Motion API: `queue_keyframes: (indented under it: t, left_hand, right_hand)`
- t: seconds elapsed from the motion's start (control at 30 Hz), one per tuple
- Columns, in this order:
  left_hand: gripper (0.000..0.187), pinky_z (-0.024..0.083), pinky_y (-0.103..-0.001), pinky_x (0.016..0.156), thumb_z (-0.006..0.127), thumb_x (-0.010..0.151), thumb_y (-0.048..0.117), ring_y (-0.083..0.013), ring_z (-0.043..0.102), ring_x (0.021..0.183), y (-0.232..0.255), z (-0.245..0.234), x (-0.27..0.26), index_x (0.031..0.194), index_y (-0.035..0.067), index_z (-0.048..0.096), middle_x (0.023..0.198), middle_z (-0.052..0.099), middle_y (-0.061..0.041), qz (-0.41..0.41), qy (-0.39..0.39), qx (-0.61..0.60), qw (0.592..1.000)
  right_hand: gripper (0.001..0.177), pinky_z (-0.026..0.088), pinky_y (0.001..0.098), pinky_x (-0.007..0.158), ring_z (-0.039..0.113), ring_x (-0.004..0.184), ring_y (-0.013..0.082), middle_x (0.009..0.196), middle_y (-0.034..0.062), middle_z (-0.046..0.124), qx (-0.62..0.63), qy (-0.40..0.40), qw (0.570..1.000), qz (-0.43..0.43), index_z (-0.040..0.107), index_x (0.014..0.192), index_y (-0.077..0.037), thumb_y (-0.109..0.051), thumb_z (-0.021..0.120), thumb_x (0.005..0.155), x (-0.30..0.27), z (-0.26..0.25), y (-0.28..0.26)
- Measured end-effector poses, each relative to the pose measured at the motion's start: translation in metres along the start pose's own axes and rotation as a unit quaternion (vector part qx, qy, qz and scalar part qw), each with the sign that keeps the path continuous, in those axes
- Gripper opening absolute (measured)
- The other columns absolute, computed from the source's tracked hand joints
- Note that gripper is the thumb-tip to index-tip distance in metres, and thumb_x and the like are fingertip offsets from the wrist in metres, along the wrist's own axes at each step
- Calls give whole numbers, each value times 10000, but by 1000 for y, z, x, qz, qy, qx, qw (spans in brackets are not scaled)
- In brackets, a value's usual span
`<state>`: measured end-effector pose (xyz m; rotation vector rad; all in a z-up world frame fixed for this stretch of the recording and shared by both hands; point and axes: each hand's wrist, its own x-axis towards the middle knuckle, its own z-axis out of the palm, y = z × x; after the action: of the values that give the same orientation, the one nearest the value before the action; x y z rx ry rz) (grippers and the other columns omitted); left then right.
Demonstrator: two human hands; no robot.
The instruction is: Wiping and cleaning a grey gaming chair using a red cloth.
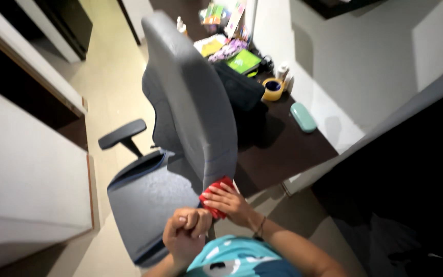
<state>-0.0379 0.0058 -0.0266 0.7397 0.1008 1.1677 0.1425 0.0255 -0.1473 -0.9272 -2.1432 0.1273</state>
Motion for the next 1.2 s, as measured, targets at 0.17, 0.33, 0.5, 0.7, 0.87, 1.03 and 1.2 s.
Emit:
queue_keyframes:
  t: [0.17, 0.33, 0.5, 0.7, 0.87, 1.03, 1.2]
  left_hand:
    - [469, 272, -303, 500, 387, 956, 395, -172, 337, 477, -9, -31, 6, 570, 130, 390, 441, 384, -24, -33, 63, -8, 997]
    - [316, 375, -315, 556, 444, 990, 189, -188, 444, 569, -43, -118, 28, 713, 47, 501, 630, 522, -109, -25, 143, 212, 966]
    - [155, 528, -304, 875, 622, 894, 82, -173, 669, 889, -71, -211, 27, 1035, 49, 677, 973, 715, -68, -47, 178, 553, 813]
    - [918, 423, -371, 1135, 859, 639, 142, -284, 524, 1357, -105, -275, 22, 1458, 71, 450, 1462, 526, -126, -74, 79, 657, 746]
    - [856, 545, -306, 942, 651, 808, 82, -257, 675, 1188, -106, -212, 30, 1578, 97, 277, 1411, 610, -154, -102, -5, 552, 828]
    - [857, 481, -337, 1051, 640, 834, 124, -298, 563, 1361, -120, -225, 28, 1599, 91, 256, 1560, 477, -173, -67, 20, 569, 819]
    - [822, 523, -333, 1000, 649, 837, 141, -294, 646, 1253, -131, -258, 27, 1586, 122, 311, 1460, 582, -170, -106, 70, 591, 797]
  right_hand:
    - [338, 235, 455, 1265, 514, 1421, 183, 1427, -8, 645, -30, 146, 988, 46, 699, 1280, -177, -152, 680, 943, 53, -42, 4]
    - [438, 216, 518, 1234, 470, 1444, 273, 1484, 48, 586, -101, 142, 982, 70, 616, 1337, -110, -133, 632, 899, 71, -37, 25]
    - [322, 194, 500, 1242, 486, 1421, 166, 1408, -35, 666, -84, 154, 982, 70, 698, 1275, -191, -175, 671, 955, 40, 5, 20]
    - [321, 274, 476, 1208, 549, 1368, 184, 1350, -19, 708, -21, 146, 983, 108, 733, 1237, -149, -220, 549, 984, 13, 26, 2]
    - [325, 281, 475, 1204, 547, 1380, 210, 1367, -27, 689, -27, 81, 991, 106, 722, 1233, -144, -232, 503, 1010, -2, 27, -1]
    - [283, 282, 463, 1222, 557, 1373, 181, 1346, -57, 695, -27, 83, 990, 115, 719, 1212, -160, -196, 537, 999, 3, 22, -6]
    - [301, 251, 454, 1235, 548, 1384, 169, 1358, -53, 688, -18, 77, 991, 108, 701, 1233, -144, -116, 576, 961, 5, 17, -7]
